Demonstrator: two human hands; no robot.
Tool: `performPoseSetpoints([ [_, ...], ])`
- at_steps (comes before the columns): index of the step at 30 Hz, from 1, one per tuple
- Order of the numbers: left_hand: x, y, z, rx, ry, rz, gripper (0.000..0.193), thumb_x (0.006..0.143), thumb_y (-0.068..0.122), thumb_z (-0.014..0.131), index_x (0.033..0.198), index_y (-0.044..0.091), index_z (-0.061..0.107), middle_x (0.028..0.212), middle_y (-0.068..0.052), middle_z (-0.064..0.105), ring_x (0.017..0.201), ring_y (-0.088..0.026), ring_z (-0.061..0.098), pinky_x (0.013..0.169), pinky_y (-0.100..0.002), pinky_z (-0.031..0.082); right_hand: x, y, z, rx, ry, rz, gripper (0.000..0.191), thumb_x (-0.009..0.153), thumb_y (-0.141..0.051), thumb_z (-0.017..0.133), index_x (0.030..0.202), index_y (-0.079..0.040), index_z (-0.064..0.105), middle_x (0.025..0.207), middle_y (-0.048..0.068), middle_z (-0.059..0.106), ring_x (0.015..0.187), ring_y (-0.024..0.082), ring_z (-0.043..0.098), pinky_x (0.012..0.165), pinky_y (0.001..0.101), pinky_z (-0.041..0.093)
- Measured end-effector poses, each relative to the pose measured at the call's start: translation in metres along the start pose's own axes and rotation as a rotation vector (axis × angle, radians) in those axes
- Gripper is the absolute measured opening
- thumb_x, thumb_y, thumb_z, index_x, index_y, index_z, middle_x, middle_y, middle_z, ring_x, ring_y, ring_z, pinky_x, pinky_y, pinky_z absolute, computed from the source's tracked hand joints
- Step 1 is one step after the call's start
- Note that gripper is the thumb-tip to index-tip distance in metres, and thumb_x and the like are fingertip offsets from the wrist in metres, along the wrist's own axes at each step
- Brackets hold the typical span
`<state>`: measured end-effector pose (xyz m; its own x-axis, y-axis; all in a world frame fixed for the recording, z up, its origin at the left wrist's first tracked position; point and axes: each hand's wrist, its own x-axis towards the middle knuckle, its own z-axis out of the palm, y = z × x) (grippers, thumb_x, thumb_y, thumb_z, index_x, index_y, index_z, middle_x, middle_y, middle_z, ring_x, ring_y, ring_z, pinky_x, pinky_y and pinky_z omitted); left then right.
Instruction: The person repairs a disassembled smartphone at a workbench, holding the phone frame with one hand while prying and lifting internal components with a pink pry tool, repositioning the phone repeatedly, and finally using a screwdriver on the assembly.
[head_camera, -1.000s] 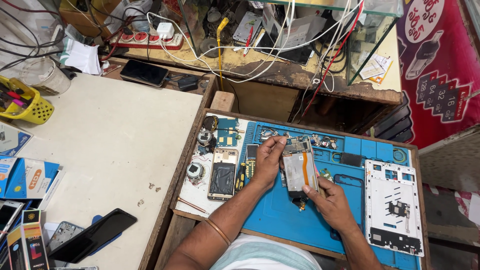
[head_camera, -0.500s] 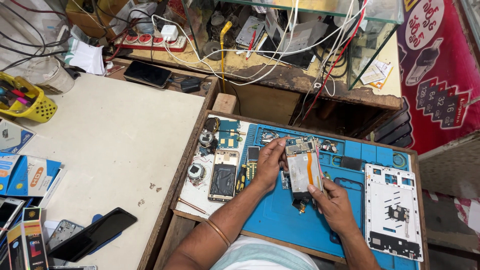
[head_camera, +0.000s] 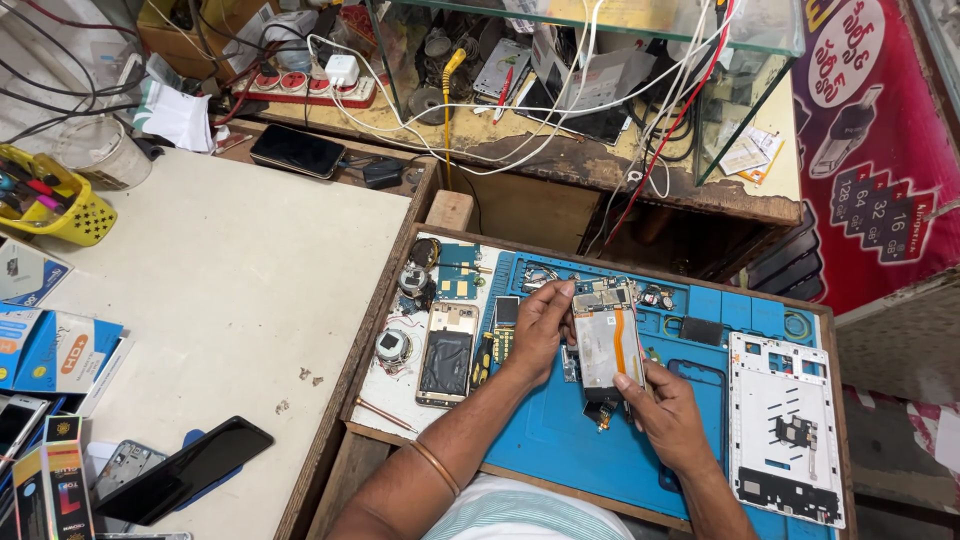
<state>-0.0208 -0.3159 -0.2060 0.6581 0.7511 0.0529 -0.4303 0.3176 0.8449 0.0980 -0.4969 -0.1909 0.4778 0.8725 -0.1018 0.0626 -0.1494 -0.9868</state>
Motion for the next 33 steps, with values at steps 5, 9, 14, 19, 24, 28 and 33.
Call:
performPoseSetpoints([
  [5,0.0008,-0.0028,-0.0004,-0.008,0.004,-0.004,0.032,0.109,0.035,0.054,0.107,0.006,0.066,0.073,0.001,0.066,0.061,-0.004,0.059,0.055,-0.021,0.049,-0.0001,-0.0003,0.0003,0.012,-0.006,0.007,0.038,0.093,-0.024,0.069,0.119,0.004,0.072,0.061,-0.001,0.059,0.045,0.005,0.046,0.038,0.0229,0.038],
  [9,0.0008,-0.0046,-0.001,0.014,0.016,-0.003,0.035,0.108,0.039,0.054,0.107,0.005,0.065,0.072,0.001,0.065,0.061,-0.004,0.058,0.054,-0.021,0.049,-0.0003,0.0011,-0.0002,-0.008,-0.017,0.011,0.037,0.094,-0.025,0.067,0.115,0.006,0.073,0.057,-0.001,0.058,0.043,0.005,0.045,0.037,0.0229,0.036],
  [14,0.0007,-0.0068,-0.0014,0.009,0.002,0.016,0.037,0.108,0.041,0.055,0.105,0.005,0.064,0.073,0.001,0.064,0.061,-0.004,0.057,0.055,-0.021,0.049,0.0001,0.0027,-0.0013,0.011,-0.043,-0.009,0.036,0.094,-0.024,0.068,0.114,0.006,0.073,0.056,-0.001,0.055,0.042,0.004,0.043,0.035,0.0219,0.034],
  [19,0.0005,-0.0073,-0.001,0.0,0.007,0.034,0.036,0.107,0.041,0.056,0.105,0.006,0.064,0.072,0.002,0.063,0.06,-0.004,0.056,0.055,-0.021,0.047,0.0,0.0013,0.0001,0.011,-0.043,-0.008,0.036,0.093,-0.022,0.069,0.116,0.005,0.072,0.059,-0.001,0.058,0.043,0.004,0.042,0.035,0.0218,0.033],
  [24,-0.0003,-0.0071,-0.0011,0.014,0.01,0.032,0.036,0.107,0.041,0.055,0.104,0.007,0.064,0.072,0.002,0.063,0.061,-0.003,0.056,0.055,-0.02,0.047,-0.0004,0.0015,0.0003,-0.062,-0.05,0.0,0.036,0.09,-0.023,0.071,0.115,0.004,0.073,0.059,-0.001,0.06,0.042,0.004,0.042,0.035,0.0228,0.033],
  [28,-0.0001,-0.0066,-0.0011,0.008,0.021,0.006,0.034,0.109,0.038,0.054,0.104,0.006,0.065,0.073,0.002,0.064,0.06,-0.003,0.057,0.054,-0.02,0.047,-0.0005,0.0047,-0.0002,-0.047,-0.067,-0.018,0.034,0.091,-0.025,0.072,0.111,0.003,0.074,0.058,-0.002,0.057,0.044,0.004,0.042,0.037,0.0225,0.033],
  [33,0.0005,-0.0047,0.0005,0.022,0.028,0.005,0.032,0.11,0.033,0.052,0.109,0.006,0.068,0.071,0.002,0.065,0.059,-0.003,0.058,0.051,-0.02,0.048,0.0003,0.0048,-0.0014,-0.032,-0.059,0.012,0.032,0.092,-0.026,0.071,0.107,0.002,0.074,0.055,-0.002,0.052,0.043,0.004,0.041,0.037,0.0234,0.032],
])
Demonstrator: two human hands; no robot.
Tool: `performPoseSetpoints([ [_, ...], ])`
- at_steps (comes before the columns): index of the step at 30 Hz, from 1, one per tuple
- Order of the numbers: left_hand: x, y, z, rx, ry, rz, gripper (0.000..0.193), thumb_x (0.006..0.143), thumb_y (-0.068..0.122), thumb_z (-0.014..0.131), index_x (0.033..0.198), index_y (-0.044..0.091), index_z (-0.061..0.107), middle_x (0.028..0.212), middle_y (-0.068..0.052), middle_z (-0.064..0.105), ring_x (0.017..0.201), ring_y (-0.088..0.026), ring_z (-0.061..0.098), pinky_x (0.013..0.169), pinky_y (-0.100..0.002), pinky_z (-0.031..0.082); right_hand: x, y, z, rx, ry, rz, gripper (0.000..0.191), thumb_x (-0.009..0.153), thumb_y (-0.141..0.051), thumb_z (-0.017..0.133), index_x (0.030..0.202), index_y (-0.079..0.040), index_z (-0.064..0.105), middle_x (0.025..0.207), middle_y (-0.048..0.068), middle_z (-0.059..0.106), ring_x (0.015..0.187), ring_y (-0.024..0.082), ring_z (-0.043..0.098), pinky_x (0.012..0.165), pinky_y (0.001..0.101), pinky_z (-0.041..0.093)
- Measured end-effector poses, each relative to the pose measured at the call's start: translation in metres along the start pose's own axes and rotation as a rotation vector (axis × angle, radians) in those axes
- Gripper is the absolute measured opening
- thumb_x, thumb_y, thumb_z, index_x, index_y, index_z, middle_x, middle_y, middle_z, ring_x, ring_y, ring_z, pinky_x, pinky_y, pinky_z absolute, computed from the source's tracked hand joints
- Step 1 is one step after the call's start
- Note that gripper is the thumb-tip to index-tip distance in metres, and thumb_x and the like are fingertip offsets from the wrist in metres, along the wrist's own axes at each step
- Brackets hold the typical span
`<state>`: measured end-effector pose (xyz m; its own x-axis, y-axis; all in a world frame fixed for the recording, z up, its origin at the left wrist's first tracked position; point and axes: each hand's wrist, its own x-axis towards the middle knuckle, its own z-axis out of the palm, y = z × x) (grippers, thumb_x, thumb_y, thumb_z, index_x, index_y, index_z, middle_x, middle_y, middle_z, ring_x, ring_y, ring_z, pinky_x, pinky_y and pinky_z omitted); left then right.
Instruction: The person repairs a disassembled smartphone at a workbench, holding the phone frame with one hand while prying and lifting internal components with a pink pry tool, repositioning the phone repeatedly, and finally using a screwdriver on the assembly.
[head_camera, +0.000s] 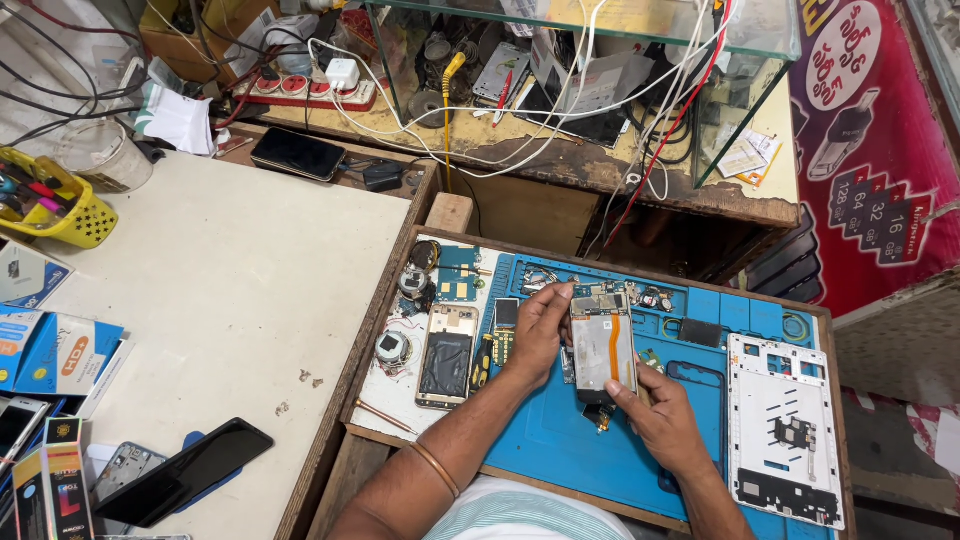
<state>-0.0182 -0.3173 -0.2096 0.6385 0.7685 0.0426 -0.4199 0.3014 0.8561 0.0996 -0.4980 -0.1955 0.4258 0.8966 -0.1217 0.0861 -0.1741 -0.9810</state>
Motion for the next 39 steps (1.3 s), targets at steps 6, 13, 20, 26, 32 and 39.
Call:
performPoseSetpoints([
  [6,-0.0008,0.0022,0.0004,-0.012,0.009,0.005,0.032,0.108,0.035,0.053,0.108,0.006,0.068,0.07,0.002,0.066,0.058,-0.004,0.059,0.051,-0.02,0.048,-0.0007,-0.003,0.0005,-0.01,-0.003,-0.012,0.033,0.091,-0.025,0.071,0.109,0.003,0.075,0.057,-0.003,0.055,0.048,0.004,0.041,0.041,0.0238,0.032],
  [13,0.0001,-0.0006,-0.0006,-0.03,0.051,0.03,0.026,0.106,0.03,0.06,0.105,0.005,0.067,0.076,0.001,0.067,0.063,-0.004,0.06,0.056,-0.022,0.048,-0.0006,-0.0001,-0.0004,-0.042,-0.013,-0.014,0.031,0.093,-0.026,0.071,0.105,0.003,0.076,0.059,-0.002,0.054,0.051,0.005,0.04,0.045,0.0239,0.032],
  [20,-0.0005,-0.0037,-0.0007,-0.049,0.04,0.051,0.026,0.107,0.028,0.059,0.106,0.003,0.066,0.08,0.0,0.067,0.067,-0.004,0.06,0.058,-0.021,0.049,-0.0008,0.0026,-0.0009,-0.032,-0.026,-0.02,0.03,0.093,-0.024,0.071,0.104,0.003,0.076,0.06,-0.002,0.056,0.053,0.005,0.041,0.047,0.0239,0.035],
  [26,-0.0016,-0.0037,-0.0011,0.037,0.019,0.079,0.029,0.107,0.031,0.058,0.108,0.003,0.065,0.081,0.002,0.065,0.066,-0.001,0.057,0.054,-0.019,0.047,-0.0002,0.0028,-0.0008,-0.073,-0.058,-0.08,0.028,0.093,-0.022,0.071,0.107,0.002,0.076,0.077,0.004,0.069,0.068,0.007,0.056,0.062,0.0256,0.047],
  [32,-0.0019,-0.0035,-0.001,0.066,-0.002,0.096,0.031,0.107,0.034,0.056,0.106,0.003,0.064,0.083,0.001,0.064,0.07,-0.002,0.058,0.059,-0.019,0.051,-0.0002,-0.0005,0.0016,-0.061,-0.054,-0.008,0.032,0.09,-0.021,0.071,0.115,0.0,0.075,0.09,0.011,0.077,0.078,0.013,0.066,0.07,0.0308,0.054],
  [39,-0.0013,-0.006,-0.0016,0.083,0.004,0.111,0.031,0.108,0.033,0.055,0.107,0.003,0.063,0.085,0.0,0.064,0.073,-0.003,0.057,0.062,-0.021,0.051,0.0001,0.0007,0.0022,-0.056,-0.084,-0.018,0.033,0.09,-0.022,0.072,0.114,0.0,0.076,0.092,0.012,0.079,0.081,0.015,0.07,0.074,0.0318,0.057],
])
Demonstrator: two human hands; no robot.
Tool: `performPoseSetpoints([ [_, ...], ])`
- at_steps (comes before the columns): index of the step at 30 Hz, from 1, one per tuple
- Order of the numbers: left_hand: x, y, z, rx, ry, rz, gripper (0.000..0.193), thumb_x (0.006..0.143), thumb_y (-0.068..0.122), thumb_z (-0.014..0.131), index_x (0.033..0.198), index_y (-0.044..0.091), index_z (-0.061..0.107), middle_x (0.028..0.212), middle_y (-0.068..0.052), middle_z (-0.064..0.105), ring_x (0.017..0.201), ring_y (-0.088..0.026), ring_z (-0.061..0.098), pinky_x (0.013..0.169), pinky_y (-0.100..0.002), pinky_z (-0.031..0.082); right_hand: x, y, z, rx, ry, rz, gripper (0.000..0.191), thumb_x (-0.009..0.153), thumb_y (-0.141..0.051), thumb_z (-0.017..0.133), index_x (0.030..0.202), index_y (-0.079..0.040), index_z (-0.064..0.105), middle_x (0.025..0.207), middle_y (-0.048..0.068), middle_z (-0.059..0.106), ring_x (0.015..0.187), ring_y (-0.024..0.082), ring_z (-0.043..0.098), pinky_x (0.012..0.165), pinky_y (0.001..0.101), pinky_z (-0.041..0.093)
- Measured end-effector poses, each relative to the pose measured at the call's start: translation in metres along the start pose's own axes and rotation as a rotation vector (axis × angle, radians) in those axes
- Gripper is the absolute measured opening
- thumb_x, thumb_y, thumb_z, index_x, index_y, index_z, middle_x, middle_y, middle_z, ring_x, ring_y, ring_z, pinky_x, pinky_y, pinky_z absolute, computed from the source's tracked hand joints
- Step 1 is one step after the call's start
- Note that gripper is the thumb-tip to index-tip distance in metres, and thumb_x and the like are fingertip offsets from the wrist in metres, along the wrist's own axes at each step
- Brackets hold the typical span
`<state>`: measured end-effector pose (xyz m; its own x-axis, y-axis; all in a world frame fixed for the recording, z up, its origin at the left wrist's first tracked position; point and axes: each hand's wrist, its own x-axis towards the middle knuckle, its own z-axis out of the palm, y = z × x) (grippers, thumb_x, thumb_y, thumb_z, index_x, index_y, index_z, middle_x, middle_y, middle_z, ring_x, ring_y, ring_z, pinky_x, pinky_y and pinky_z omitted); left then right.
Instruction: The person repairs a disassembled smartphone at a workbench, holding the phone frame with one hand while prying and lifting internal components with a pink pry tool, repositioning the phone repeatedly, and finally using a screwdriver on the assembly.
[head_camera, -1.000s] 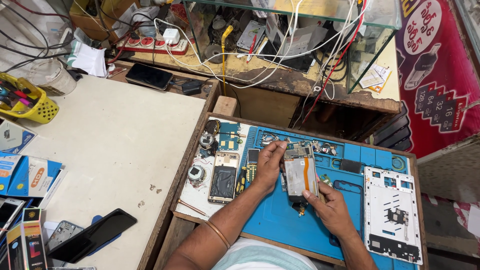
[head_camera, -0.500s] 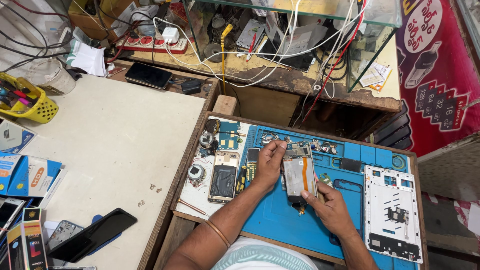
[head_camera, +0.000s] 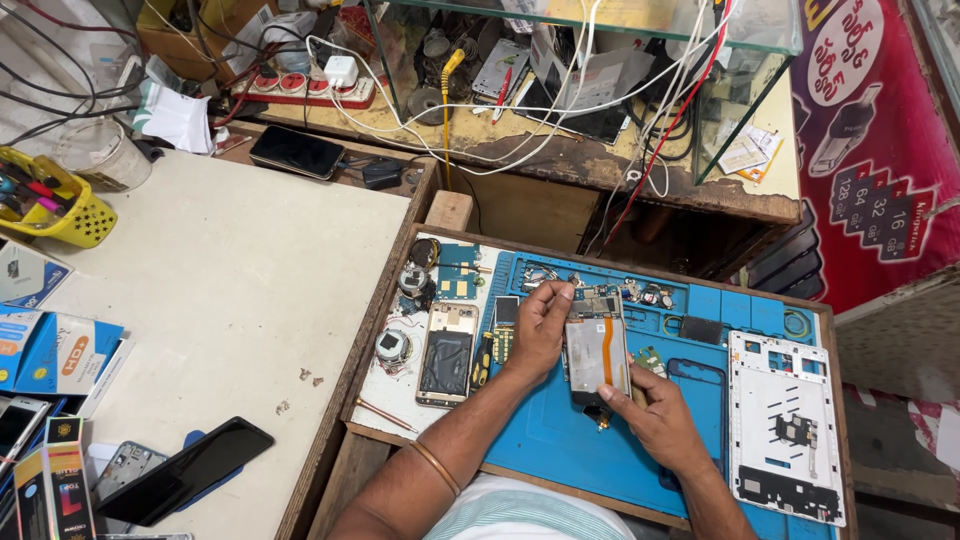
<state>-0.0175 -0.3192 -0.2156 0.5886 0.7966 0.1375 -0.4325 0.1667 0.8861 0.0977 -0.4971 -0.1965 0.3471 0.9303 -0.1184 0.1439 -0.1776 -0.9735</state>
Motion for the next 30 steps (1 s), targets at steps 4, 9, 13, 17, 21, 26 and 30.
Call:
performPoseSetpoints([
  [4,-0.0001,-0.0013,-0.0006,0.0,0.014,-0.004,0.032,0.108,0.033,0.056,0.107,0.003,0.063,0.085,-0.001,0.064,0.073,-0.004,0.057,0.062,-0.021,0.051,0.0002,0.002,-0.0005,-0.019,-0.006,0.031,0.032,0.09,-0.022,0.073,0.113,0.0,0.077,0.09,0.013,0.078,0.08,0.015,0.068,0.072,0.0324,0.057],
  [9,0.0,0.0007,0.0007,0.0,0.019,0.0,0.032,0.108,0.033,0.056,0.107,0.002,0.064,0.086,-0.002,0.065,0.074,-0.004,0.059,0.064,-0.021,0.052,0.0003,0.0013,-0.0007,0.004,-0.016,-0.018,0.033,0.09,-0.023,0.072,0.114,0.001,0.076,0.094,0.011,0.078,0.083,0.013,0.068,0.074,0.0312,0.056],
  [13,-0.0006,0.0054,0.0026,-0.085,0.029,-0.046,0.03,0.107,0.031,0.058,0.108,0.002,0.064,0.087,-0.002,0.067,0.074,-0.004,0.062,0.064,-0.021,0.054,-0.0001,0.0005,-0.0011,-0.011,-0.004,0.003,0.034,0.091,-0.023,0.072,0.114,0.001,0.076,0.092,0.012,0.078,0.081,0.014,0.068,0.073,0.031,0.056],
  [17,-0.0006,0.0081,0.0035,-0.079,0.044,-0.065,0.028,0.105,0.03,0.059,0.108,0.003,0.065,0.082,0.0,0.066,0.066,-0.002,0.059,0.053,-0.019,0.047,0.0004,0.0015,-0.0009,-0.02,0.002,0.002,0.034,0.091,-0.024,0.071,0.114,0.001,0.076,0.09,0.011,0.078,0.08,0.014,0.068,0.073,0.031,0.056],
  [21,-0.0006,0.0057,0.0024,-0.048,0.052,-0.054,0.028,0.107,0.03,0.06,0.107,0.003,0.066,0.08,0.001,0.065,0.062,-0.002,0.055,0.051,-0.018,0.045,-0.0001,0.0018,-0.0015,-0.023,0.008,0.032,0.034,0.091,-0.024,0.072,0.113,0.001,0.077,0.088,0.012,0.077,0.078,0.014,0.067,0.071,0.0318,0.055],
  [26,0.0001,0.0005,0.0001,-0.048,0.04,-0.047,0.029,0.106,0.032,0.058,0.107,0.003,0.064,0.082,0.001,0.064,0.066,-0.002,0.058,0.053,-0.019,0.049,-0.0005,-0.0024,0.0,-0.013,-0.007,-0.002,0.035,0.091,-0.023,0.071,0.115,0.002,0.075,0.093,0.012,0.078,0.083,0.014,0.068,0.074,0.0312,0.056],
  [30,0.0,-0.0014,-0.0003,-0.066,0.021,-0.027,0.029,0.108,0.031,0.058,0.107,0.003,0.063,0.083,0.0,0.064,0.068,-0.002,0.057,0.056,-0.019,0.05,-0.0012,-0.0066,0.0007,-0.004,-0.02,-0.019,0.035,0.091,-0.022,0.071,0.115,0.002,0.075,0.094,0.013,0.078,0.084,0.014,0.068,0.075,0.031,0.055],
])
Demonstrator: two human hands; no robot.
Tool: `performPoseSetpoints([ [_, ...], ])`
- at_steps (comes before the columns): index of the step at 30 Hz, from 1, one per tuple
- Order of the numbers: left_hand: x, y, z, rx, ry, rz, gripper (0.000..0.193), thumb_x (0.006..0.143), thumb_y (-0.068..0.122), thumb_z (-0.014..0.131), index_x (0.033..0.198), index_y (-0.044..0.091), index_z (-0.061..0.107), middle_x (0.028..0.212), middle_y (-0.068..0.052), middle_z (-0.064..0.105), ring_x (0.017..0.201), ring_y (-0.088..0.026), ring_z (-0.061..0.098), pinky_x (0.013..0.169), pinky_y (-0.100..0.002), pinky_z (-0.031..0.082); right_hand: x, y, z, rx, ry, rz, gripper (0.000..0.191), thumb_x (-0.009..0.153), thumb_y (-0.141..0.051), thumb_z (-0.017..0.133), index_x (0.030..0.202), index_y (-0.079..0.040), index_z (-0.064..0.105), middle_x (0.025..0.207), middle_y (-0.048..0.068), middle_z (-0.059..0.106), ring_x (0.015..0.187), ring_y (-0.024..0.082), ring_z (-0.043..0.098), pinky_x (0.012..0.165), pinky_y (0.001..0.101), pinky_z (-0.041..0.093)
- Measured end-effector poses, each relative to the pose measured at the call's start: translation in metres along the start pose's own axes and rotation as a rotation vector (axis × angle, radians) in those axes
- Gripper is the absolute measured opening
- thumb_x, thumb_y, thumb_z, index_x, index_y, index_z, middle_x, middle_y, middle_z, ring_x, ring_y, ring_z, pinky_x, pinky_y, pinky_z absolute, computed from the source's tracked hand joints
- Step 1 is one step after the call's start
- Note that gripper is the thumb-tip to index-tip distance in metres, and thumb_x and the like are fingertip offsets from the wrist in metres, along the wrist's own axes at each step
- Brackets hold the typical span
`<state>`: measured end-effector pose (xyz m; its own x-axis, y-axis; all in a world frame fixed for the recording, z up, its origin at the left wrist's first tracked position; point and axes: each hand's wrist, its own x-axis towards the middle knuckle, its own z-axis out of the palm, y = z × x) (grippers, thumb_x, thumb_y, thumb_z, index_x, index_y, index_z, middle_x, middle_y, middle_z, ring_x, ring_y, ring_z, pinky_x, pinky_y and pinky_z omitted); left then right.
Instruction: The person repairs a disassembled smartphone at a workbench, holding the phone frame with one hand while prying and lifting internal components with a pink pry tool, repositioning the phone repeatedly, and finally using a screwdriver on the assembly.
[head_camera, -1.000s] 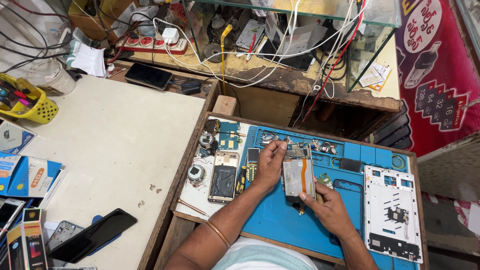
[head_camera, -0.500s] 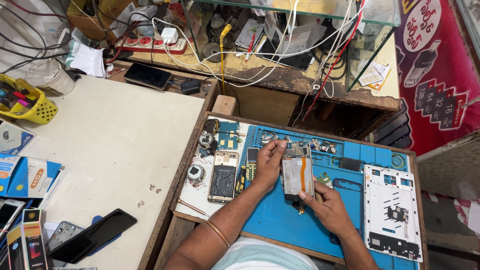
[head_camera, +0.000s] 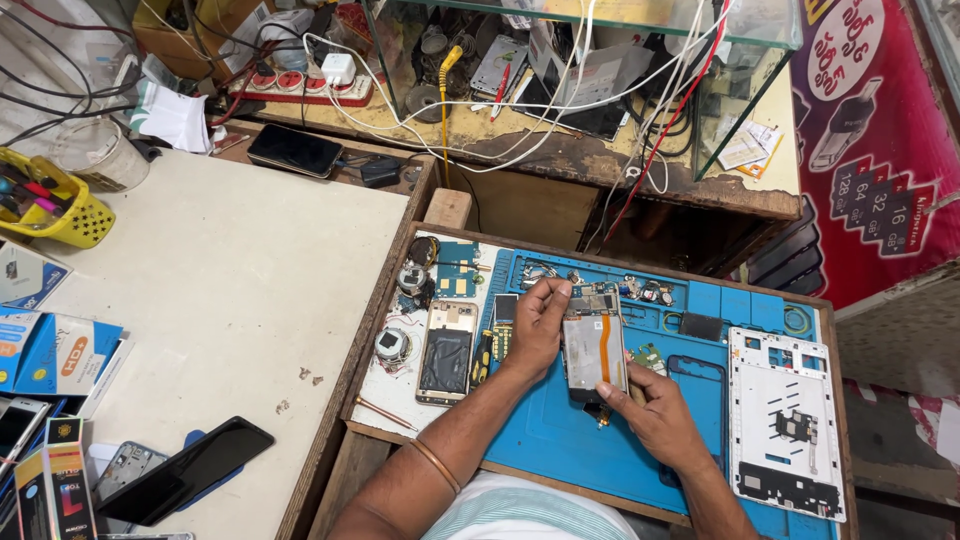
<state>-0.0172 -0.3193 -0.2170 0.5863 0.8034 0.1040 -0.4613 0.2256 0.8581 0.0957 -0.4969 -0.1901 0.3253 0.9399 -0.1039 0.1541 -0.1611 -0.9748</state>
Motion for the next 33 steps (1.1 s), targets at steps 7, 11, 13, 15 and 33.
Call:
performPoseSetpoints([
  [7,0.0,0.004,0.002,-0.003,0.008,-0.029,0.029,0.107,0.031,0.058,0.107,0.003,0.063,0.083,0.0,0.065,0.069,-0.003,0.06,0.056,-0.021,0.053,0.001,0.002,-0.001,-0.044,0.032,0.078,0.033,0.091,-0.022,0.072,0.114,0.001,0.077,0.089,0.013,0.077,0.079,0.015,0.066,0.072,0.0318,0.055],
  [11,-0.001,0.006,0.003,0.026,0.024,-0.037,0.029,0.106,0.032,0.06,0.109,0.004,0.066,0.079,0.002,0.065,0.063,-0.001,0.056,0.049,-0.018,0.044,0.002,0.007,-0.002,-0.026,0.032,0.014,0.032,0.092,-0.022,0.071,0.113,0.001,0.076,0.091,0.011,0.077,0.081,0.014,0.067,0.073,0.0311,0.055],
  [13,-0.001,0.007,0.003,0.025,0.022,-0.022,0.03,0.106,0.033,0.06,0.109,0.004,0.067,0.077,0.002,0.065,0.062,-0.001,0.057,0.05,-0.019,0.044,0.001,0.009,-0.002,-0.009,0.023,-0.041,0.032,0.092,-0.022,0.07,0.114,0.001,0.075,0.092,0.01,0.077,0.082,0.012,0.067,0.073,0.0291,0.055],
  [15,-0.001,0.008,0.004,0.018,0.024,-0.022,0.031,0.106,0.034,0.06,0.108,0.003,0.067,0.076,0.002,0.065,0.061,-0.001,0.057,0.05,-0.019,0.044,0.001,0.011,-0.003,-0.001,0.011,-0.094,0.031,0.095,-0.022,0.07,0.114,0.003,0.075,0.091,0.01,0.076,0.08,0.009,0.066,0.071,0.0258,0.054],
  [33,0.001,0.004,0.002,-0.089,0.006,-0.057,0.03,0.105,0.033,0.065,0.106,0.003,0.067,0.074,0.0,0.066,0.058,-0.005,0.058,0.051,-0.021,0.048,0.001,0.008,-0.008,0.219,0.139,0.058,0.033,0.095,-0.021,0.066,0.114,0.005,0.072,0.069,0.001,0.059,0.047,0.005,0.044,0.039,0.0215,0.036],
])
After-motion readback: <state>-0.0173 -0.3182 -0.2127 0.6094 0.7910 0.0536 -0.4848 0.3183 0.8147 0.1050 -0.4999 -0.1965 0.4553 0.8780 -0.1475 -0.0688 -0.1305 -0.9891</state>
